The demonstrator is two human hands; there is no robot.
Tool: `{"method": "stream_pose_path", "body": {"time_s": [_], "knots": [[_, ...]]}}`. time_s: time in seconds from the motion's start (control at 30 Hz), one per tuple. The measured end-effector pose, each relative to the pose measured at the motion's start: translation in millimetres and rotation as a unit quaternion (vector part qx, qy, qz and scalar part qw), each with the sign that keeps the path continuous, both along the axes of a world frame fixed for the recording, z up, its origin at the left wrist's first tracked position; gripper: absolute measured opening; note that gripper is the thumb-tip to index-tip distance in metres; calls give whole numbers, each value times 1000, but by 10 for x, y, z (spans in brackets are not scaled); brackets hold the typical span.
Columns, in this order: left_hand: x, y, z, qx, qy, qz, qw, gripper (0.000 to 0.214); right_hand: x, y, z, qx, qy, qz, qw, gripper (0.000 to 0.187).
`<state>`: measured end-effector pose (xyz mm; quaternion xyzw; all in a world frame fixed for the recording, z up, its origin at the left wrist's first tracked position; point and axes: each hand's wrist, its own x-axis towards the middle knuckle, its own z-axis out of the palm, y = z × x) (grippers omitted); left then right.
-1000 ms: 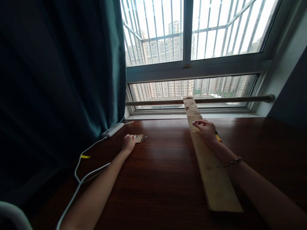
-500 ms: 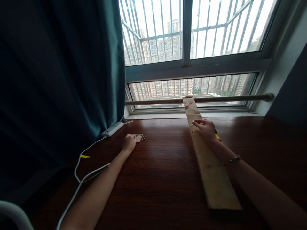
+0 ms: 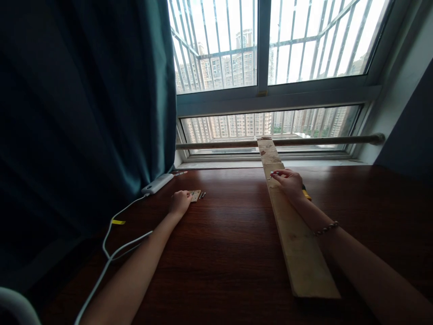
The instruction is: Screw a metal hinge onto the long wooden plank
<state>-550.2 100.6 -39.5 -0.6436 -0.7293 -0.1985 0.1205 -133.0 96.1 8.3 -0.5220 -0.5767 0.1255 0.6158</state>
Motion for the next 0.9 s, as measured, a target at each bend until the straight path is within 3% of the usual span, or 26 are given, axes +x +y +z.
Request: {"method": "stream_pose_path", "body": {"time_s": [0.37,0.53,0.63,0.9], "knots": [[-163,78,-88,15,-45,33,998,29,-2,-3,6,-4,6,2,1000,28],[-169,69,-110,41,-26,16,999,31,-6,-1,12,-13,6,-1,1000,29],[-143,60,-119,18,-14,8,1000,32,-11,-2,14,-12,11,-1,1000,29],[-52,42,-101,-23,39,60,997,38,-28,-48,62,-3,6,6,1000,26]]}}
